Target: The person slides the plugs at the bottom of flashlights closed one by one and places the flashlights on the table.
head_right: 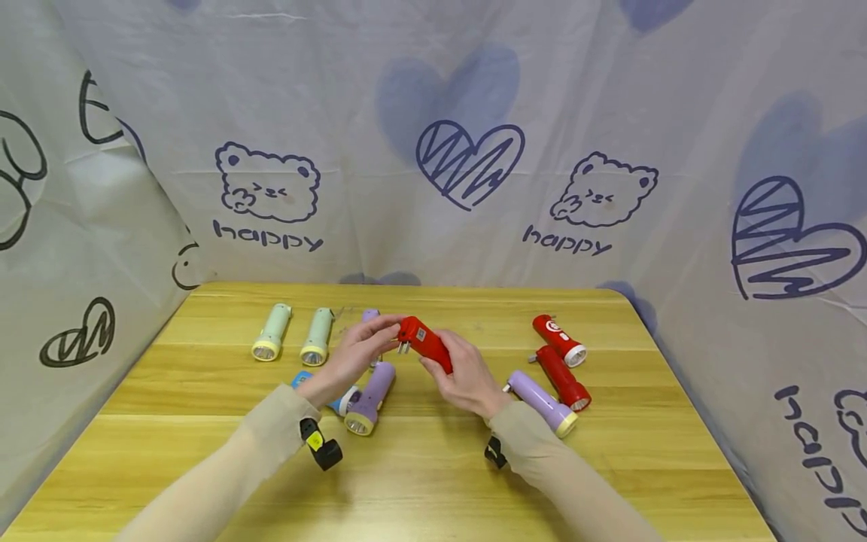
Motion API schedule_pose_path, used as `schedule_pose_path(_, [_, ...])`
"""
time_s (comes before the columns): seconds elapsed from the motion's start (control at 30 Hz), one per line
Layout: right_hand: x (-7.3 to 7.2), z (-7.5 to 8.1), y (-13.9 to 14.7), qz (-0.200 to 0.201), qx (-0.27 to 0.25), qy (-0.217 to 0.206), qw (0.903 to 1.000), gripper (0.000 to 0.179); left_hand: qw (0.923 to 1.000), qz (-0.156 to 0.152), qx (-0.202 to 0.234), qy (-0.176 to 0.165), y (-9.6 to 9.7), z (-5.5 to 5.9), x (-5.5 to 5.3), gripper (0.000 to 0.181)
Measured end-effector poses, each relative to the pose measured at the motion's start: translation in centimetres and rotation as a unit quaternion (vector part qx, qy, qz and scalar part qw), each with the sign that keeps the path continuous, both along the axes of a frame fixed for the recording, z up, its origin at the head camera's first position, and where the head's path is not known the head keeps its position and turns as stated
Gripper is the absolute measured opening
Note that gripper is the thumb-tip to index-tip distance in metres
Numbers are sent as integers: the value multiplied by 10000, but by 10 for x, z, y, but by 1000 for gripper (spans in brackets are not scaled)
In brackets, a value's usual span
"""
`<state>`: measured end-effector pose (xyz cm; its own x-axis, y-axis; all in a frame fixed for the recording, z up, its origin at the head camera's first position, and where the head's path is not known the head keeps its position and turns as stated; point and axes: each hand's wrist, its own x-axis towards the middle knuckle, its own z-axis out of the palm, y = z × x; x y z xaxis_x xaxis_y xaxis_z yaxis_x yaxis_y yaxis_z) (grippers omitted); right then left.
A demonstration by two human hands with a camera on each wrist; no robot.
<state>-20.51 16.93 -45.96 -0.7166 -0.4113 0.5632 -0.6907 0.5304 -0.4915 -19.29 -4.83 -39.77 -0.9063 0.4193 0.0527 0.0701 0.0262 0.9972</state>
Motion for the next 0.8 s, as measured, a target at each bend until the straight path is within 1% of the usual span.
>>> schedule_pose_path(0.1, [-1,-1,0,16,-2,-33,10000,27,9998,-23,194,-60,1,-2,2,44])
schedule_pose_path(0.2, [-2,-1,-1,55,20,0,10000,26,9987,-78,462,-198,2,-4,3,44])
schedule_pose_path(0.33, [-4,-2,-3,125,67,71,9999,27,9947,-131,881,-517,4,-7,3,45])
schedule_pose_path(0.43, [-5,-3,-4,187,107,71,9997,28,9906,-169,1173,-683,5,-9,3,45])
schedule_pose_path(0.53, [-6,-3,-5,222,133,3,9997,29,9864,-262,1448,-734,4,-11,3,43])
schedule_pose_path(0.63, [-6,-3,-5,245,115,-123,9996,28,9820,-360,1693,-754,4,-13,3,36])
schedule_pose_path(0.73, [-5,-3,-5,271,111,-216,9993,28,9785,-433,1857,-787,5,-14,3,29])
schedule_pose_path(0.8, [-5,-3,-6,283,125,-271,9992,28,9776,-449,1880,-836,4,-14,3,27])
